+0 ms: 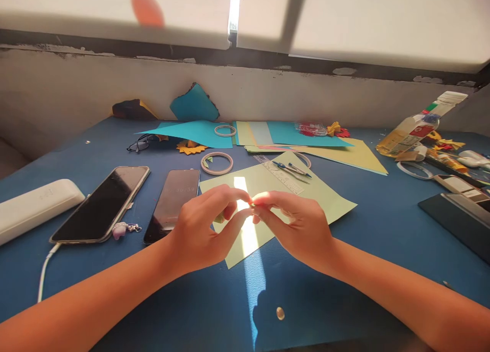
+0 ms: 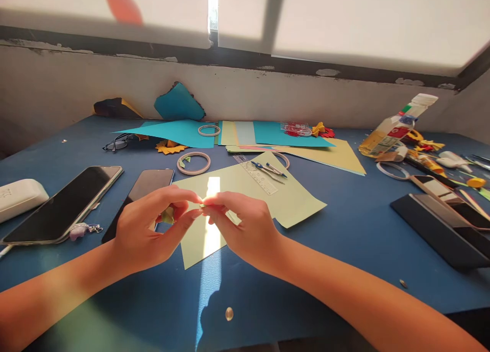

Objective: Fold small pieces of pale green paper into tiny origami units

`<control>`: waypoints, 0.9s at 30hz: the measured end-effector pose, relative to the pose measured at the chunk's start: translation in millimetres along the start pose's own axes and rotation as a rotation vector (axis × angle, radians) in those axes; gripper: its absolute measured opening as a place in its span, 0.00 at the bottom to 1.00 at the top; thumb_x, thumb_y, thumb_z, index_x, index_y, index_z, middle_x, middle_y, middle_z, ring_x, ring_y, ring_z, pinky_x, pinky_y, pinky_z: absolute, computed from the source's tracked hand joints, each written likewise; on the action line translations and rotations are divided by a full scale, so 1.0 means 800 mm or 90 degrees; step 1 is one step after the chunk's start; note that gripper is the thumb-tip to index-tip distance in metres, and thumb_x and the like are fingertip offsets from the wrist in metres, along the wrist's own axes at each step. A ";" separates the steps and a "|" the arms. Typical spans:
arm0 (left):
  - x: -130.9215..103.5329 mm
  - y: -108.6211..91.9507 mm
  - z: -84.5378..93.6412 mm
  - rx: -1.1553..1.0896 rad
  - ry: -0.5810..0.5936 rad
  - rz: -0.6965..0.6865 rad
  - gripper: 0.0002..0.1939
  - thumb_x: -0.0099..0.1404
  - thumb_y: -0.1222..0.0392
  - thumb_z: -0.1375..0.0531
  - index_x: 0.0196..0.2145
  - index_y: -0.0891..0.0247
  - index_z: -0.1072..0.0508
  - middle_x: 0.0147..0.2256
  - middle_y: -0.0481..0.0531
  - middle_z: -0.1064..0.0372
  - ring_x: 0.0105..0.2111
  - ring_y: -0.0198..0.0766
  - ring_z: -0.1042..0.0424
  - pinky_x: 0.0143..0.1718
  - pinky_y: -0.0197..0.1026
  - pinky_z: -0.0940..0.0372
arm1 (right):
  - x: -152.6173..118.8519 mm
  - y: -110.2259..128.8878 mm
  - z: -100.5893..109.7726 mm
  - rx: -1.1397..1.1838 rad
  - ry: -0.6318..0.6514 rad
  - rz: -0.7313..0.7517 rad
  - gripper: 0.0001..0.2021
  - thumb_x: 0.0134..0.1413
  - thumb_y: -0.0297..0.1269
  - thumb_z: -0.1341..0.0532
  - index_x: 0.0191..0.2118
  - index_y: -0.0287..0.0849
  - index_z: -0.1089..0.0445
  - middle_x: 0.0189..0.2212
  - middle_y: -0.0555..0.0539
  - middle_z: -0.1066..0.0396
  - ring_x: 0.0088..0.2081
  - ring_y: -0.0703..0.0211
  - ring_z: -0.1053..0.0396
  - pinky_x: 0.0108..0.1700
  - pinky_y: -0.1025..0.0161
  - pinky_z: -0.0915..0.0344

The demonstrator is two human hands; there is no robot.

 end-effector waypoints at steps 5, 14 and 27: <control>-0.001 0.000 0.000 -0.017 -0.004 0.020 0.05 0.58 0.70 0.44 0.33 0.65 0.33 0.21 0.43 0.43 0.19 0.25 0.43 0.19 0.27 0.44 | -0.001 -0.005 -0.004 0.012 0.023 -0.050 0.05 0.51 0.28 0.42 0.34 0.45 0.37 0.20 0.55 0.32 0.23 0.66 0.30 0.29 0.66 0.32; 0.000 0.000 -0.004 -0.013 0.013 0.013 0.07 0.59 0.73 0.46 0.33 0.64 0.33 0.24 0.46 0.34 0.20 0.25 0.39 0.19 0.26 0.42 | -0.001 -0.007 -0.001 -0.010 0.024 -0.061 0.09 0.50 0.30 0.40 0.38 0.45 0.38 0.23 0.54 0.30 0.27 0.66 0.29 0.32 0.67 0.32; -0.001 0.006 -0.003 -0.077 -0.005 0.043 0.07 0.56 0.74 0.44 0.32 0.67 0.31 0.21 0.43 0.40 0.19 0.24 0.42 0.19 0.25 0.42 | 0.001 -0.006 -0.005 -0.011 0.061 -0.051 0.03 0.52 0.28 0.41 0.29 0.39 0.32 0.21 0.51 0.29 0.24 0.68 0.32 0.28 0.71 0.36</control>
Point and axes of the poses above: each hand's wrist, its own x-axis towards the middle knuckle, its own z-axis out of the back of the hand, y = z × x, the point moved 8 cm from there along x, towards the middle knuckle
